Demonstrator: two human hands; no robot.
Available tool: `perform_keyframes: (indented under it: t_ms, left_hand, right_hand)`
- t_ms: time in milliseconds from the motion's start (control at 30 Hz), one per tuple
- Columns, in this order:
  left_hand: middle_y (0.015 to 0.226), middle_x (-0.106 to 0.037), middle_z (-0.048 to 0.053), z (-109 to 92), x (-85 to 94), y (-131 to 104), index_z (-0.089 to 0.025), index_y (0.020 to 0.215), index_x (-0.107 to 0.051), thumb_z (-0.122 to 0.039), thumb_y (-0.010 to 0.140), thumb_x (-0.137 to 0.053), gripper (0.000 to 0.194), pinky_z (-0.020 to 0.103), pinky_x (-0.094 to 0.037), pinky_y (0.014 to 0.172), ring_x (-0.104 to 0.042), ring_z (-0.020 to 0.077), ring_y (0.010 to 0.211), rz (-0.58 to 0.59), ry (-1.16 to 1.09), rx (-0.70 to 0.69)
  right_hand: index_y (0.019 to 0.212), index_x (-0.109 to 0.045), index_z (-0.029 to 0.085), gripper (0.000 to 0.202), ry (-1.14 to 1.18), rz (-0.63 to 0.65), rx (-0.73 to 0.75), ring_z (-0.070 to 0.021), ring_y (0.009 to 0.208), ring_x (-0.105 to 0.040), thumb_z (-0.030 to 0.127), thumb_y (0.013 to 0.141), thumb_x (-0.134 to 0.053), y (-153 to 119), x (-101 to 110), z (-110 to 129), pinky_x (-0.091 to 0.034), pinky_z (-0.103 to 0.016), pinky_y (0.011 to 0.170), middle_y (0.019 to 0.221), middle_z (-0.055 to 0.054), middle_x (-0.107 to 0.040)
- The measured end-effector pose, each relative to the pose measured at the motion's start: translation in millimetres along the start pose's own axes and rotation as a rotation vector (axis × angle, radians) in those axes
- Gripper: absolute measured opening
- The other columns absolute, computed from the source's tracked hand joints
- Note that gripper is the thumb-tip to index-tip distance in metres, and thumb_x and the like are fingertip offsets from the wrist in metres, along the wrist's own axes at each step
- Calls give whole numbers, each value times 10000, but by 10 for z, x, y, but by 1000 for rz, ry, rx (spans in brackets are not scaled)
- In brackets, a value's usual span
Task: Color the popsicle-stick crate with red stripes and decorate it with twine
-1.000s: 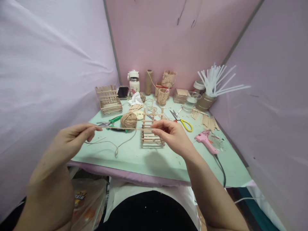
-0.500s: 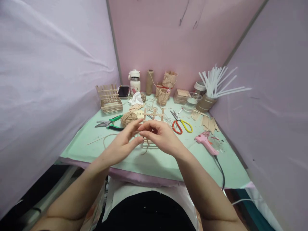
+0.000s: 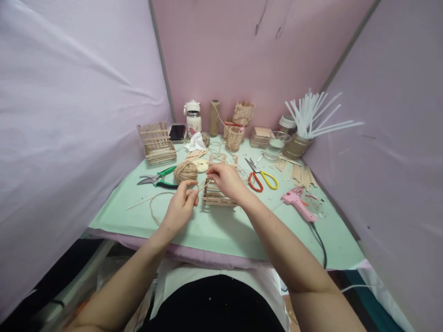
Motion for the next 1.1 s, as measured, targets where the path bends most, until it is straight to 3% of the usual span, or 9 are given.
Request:
perform_keyframes:
  t_ms: [267,433,600,800,1100]
  left_hand:
    - [699,-642,5,-137,11,51,-187,781,-597,-283,898,-491,185,266,-370,635,-553,148,658,12,330,-74]
    - [826,-706,43,-245,9,66,-180,813,-656,-205,890,-503,174,288,-426,739,-619,182,796,-3,430,-154]
    - [960,-729,82,-222,44,35,-166,1039,-665,-166,895,-496,222,310,-451,824,-652,211,921,-48,479,-118]
    - [858,-722,83,-232,19,31,-173,849,-664,-215,909,-485,193,308,-434,723,-656,227,836,24,592,-49]
    - [842,-724,106,-310,-49,107,-174,817,-669,-228,889,-499,193,307,-433,716,-665,236,820,57,647,-41]
  right_hand:
    - [741,-685,173,134,-141,33,-38,-139,702,-575,177,839,-593,121,-94,-86,-357,-240,666,731,-19,-681]
    - [740,-697,175,133,-168,63,-97,-123,631,-539,156,820,-592,170,-128,-115,-336,-234,639,666,-3,-664]
    - [737,-704,178,141,-172,54,-104,-129,642,-550,147,806,-585,193,-142,-144,-336,-234,633,675,-6,-675]
    - [736,-685,177,127,-233,46,-95,-130,642,-558,175,826,-595,171,-155,-127,-321,-233,617,693,-10,-687]
    - [848,-690,144,201,-532,101,1,-212,833,-637,156,885,-493,187,-287,8,-384,-274,705,889,-119,-726]
Point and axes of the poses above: each hand's wrist, its own y-axis towards the middle knuckle, its own x-axis out of the back of the hand, z = x × y, the point moved 8 cm from there along y, towards the middle knuckle
